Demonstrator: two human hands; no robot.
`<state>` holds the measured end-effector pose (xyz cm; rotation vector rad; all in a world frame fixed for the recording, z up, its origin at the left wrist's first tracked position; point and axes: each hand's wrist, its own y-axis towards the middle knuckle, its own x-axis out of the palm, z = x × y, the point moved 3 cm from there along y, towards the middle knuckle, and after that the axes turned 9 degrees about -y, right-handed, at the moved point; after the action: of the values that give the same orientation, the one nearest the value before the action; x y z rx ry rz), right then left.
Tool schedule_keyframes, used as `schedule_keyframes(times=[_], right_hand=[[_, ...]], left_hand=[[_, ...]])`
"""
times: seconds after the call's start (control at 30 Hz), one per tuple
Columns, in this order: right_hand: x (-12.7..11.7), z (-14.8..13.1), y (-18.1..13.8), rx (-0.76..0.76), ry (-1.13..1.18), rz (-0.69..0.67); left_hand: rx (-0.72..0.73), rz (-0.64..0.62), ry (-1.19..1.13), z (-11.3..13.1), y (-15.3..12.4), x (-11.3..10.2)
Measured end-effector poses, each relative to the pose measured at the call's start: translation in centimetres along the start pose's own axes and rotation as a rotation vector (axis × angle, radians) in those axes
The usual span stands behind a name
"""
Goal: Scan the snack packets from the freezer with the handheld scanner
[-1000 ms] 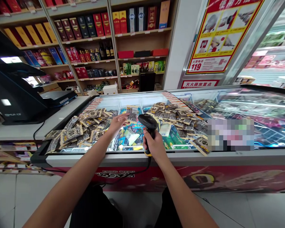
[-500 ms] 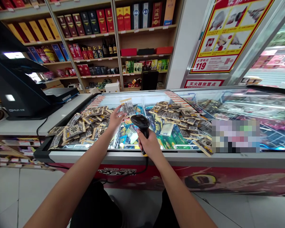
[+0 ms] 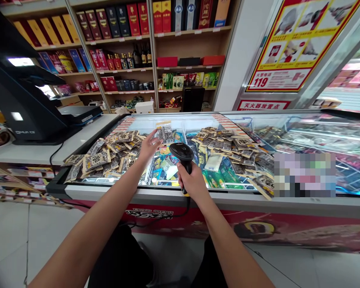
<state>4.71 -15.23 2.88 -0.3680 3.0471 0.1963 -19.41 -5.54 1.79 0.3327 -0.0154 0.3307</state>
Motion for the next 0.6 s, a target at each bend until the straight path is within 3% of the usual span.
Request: schedule_keyframes(times=[0.17, 0.27, 0.47, 0.6], right_hand=[[-1.6, 0.2, 0.1, 0.033, 0.242, -0.003], [-3.4, 0.8, 0.5, 0.057, 0.355, 0.026], [-4.4, 1.5, 0.8, 0.119, 0.451, 0.045], [-4.0, 1.4, 0.6, 0.092, 0.471, 0.056]], left_hand=[[0.239, -0.007, 0.334, 2.6, -2.3, -0.1], [0.369, -0.069, 0.559, 4.7, -4.3, -2.0], [0.308, -0.063, 1.113, 7.4, -6.7, -9.3], [0.318, -0.011, 1.382, 8.1, -8.0, -11.3]])
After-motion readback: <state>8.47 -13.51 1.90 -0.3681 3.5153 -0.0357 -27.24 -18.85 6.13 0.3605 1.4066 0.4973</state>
